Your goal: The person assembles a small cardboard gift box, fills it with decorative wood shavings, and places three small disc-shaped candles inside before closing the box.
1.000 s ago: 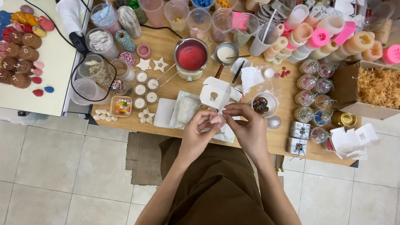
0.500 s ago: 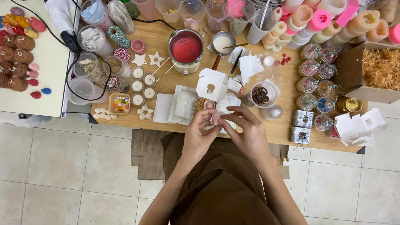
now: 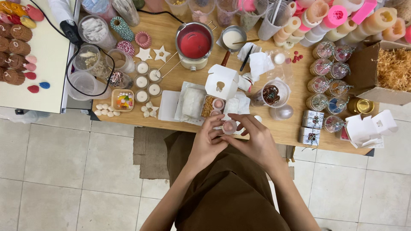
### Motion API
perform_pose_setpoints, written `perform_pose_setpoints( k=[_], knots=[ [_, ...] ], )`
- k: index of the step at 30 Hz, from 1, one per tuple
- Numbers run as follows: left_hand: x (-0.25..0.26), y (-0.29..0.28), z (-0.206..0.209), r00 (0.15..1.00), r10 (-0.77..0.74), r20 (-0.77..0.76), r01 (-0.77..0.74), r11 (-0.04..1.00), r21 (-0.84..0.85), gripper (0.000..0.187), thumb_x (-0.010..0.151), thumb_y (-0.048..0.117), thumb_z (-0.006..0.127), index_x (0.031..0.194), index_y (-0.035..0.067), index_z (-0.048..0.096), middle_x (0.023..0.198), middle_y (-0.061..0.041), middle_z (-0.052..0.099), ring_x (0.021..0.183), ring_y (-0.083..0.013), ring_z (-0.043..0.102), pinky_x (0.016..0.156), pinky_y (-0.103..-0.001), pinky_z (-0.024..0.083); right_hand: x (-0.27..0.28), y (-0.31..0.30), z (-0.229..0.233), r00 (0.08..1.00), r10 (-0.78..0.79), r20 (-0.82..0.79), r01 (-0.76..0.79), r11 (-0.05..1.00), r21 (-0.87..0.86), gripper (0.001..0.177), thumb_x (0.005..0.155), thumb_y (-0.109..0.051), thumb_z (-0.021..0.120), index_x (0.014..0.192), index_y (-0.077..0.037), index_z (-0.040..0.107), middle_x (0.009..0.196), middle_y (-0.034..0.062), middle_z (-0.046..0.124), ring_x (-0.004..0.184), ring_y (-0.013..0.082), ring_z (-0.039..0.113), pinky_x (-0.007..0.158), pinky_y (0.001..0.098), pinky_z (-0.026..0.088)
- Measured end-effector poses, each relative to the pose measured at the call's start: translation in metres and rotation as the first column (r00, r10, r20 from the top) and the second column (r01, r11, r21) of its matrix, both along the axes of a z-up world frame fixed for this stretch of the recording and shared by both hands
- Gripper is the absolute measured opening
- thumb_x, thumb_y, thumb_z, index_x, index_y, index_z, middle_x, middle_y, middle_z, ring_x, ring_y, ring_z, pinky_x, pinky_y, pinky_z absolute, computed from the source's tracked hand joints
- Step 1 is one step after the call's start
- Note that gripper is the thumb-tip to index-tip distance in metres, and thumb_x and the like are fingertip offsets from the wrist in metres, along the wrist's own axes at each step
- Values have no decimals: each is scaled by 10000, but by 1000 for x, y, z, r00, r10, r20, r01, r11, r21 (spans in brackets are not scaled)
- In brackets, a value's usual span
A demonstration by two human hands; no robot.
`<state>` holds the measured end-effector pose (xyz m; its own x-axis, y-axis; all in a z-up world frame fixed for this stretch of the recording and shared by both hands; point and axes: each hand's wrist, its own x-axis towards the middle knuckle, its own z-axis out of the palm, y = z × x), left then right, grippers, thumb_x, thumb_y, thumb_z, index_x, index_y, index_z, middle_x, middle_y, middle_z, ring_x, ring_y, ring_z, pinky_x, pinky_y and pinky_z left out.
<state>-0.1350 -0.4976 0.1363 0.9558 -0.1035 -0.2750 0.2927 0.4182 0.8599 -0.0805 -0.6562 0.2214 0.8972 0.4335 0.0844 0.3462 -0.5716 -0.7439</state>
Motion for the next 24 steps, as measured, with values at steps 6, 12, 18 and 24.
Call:
perform_pose_setpoints(
  k=[6,12,18,24],
  knots=[
    [-12,2,-8,999,-37,-40,35,999,-37,766,824,-144,670,1501,38,362,1395,-132,508,1239,-198,608,1000,-307,561,-1,0,-10,993,84,-88,-84,996,3,421,759,-87,842,1156,-29,715,1091,107,726,873,230,758,735,316,645],
    [-11,3,-10,999,-19,-40,19,1000,-14,802,818,-95,721,1504,39,328,1427,-133,487,1291,-218,601,1024,-333,564,2,9,-15,993,100,-67,-101,995,-10,299,774,-11,785,1068,-26,731,1078,101,731,855,226,753,727,339,616],
    [0,4,-4,999,-41,26,35,980,195,900,794,76,826,1521,68,295,1449,-126,522,1192,-218,644,955,-351,580,14,8,-15,997,73,-38,-72,997,14,270,827,6,750,1094,-11,716,1034,111,724,868,218,750,770,335,624],
    [6,-10,-5,985,9,175,-133,687,714,663,825,239,853,1313,55,444,1406,-141,539,829,-211,716,743,-347,580,32,-9,-35,956,-169,-242,189,980,61,277,876,-38,756,1147,0,710,1094,93,753,936,155,758,816,315,630]
  ],
)
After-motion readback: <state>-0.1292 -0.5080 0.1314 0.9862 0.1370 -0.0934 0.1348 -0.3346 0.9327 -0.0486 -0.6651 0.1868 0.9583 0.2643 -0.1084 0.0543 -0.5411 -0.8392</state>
